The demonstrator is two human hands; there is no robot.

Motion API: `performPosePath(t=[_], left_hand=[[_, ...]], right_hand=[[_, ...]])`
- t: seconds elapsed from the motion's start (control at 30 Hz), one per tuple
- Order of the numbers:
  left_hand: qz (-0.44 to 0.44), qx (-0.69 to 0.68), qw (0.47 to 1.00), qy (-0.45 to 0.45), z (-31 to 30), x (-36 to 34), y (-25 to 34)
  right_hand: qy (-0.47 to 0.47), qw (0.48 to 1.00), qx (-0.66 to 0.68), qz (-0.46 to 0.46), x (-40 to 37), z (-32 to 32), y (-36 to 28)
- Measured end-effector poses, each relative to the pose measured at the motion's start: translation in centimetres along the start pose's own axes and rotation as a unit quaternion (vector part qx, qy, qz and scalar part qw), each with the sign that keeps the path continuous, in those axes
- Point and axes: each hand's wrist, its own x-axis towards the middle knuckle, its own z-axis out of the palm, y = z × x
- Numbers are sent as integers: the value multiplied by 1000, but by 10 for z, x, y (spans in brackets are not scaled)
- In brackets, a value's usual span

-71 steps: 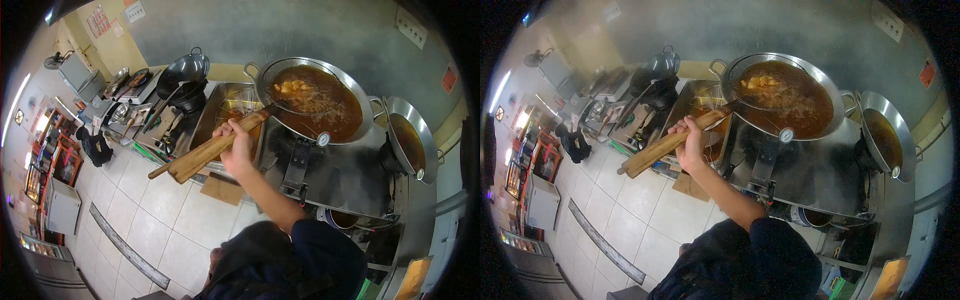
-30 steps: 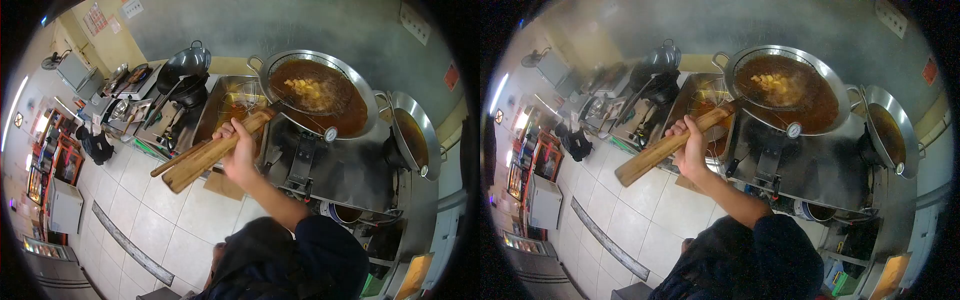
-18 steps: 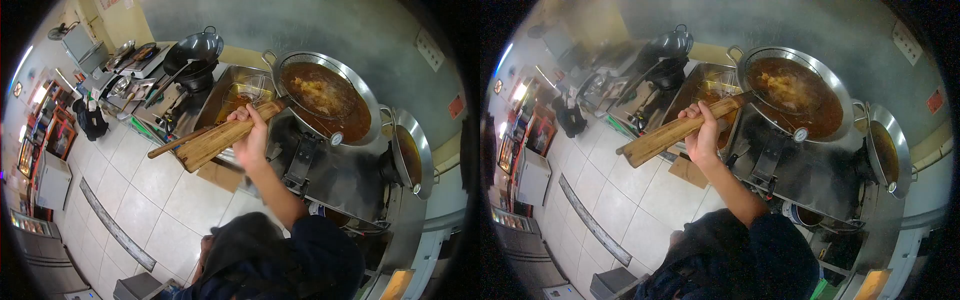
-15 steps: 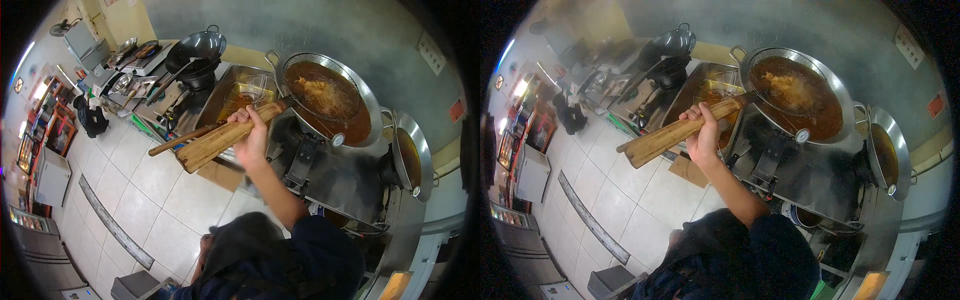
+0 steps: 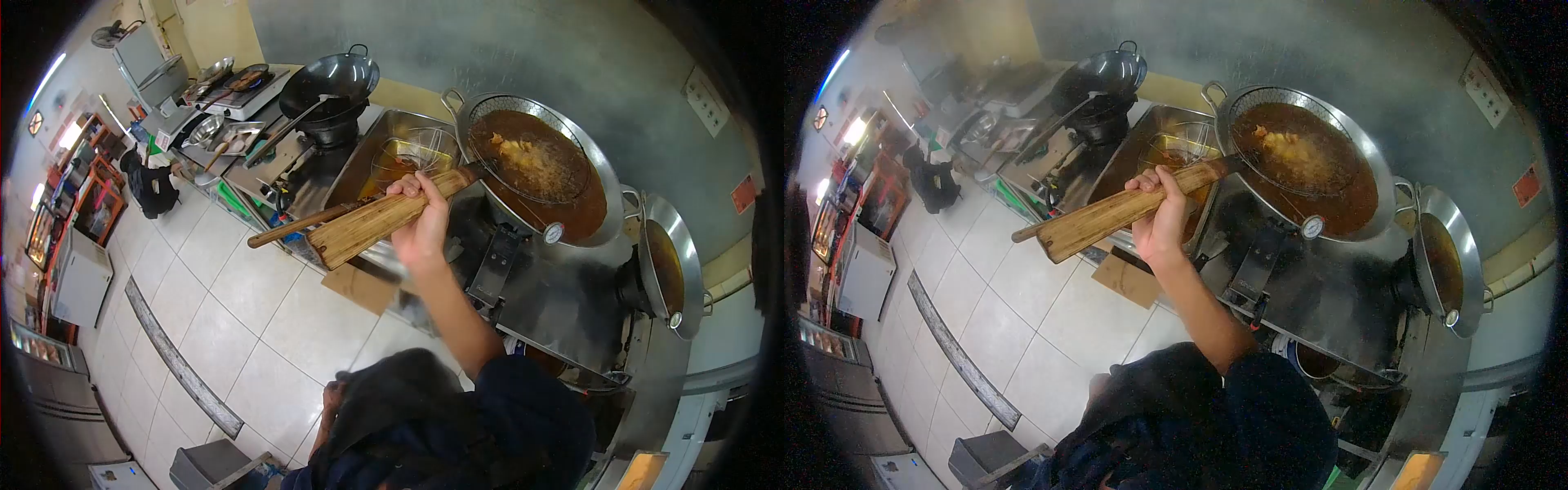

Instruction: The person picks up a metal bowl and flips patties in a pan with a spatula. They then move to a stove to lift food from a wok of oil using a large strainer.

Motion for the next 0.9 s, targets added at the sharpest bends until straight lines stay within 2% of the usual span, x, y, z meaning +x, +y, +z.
performPosePath(t=[0.13, 0.2, 0.33, 0.63, 0.83, 0.9], left_hand=[[-31, -28, 999, 1, -1, -1, 0], [25, 0, 1000, 1, -1, 3, -4], [22, -3, 1000, -1, 3, 6, -11], [-85, -115, 990, 4, 14, 10, -18], [-73, -101, 992, -3, 13, 9, -21], [-15, -16, 1000, 11, 17, 16, -26]], right_hand=[[-9, 1000, 0, -2, 0, -2, 1], [-1, 1000, 5, -2, 0, -2, 1], [4, 1000, -5, -2, 0, -3, 1], [2, 1000, 1, -1, 0, -2, 0], [0, 1000, 3, -4, 0, -3, 0], [-4, 1000, -3, 1, 0, -4, 0]])
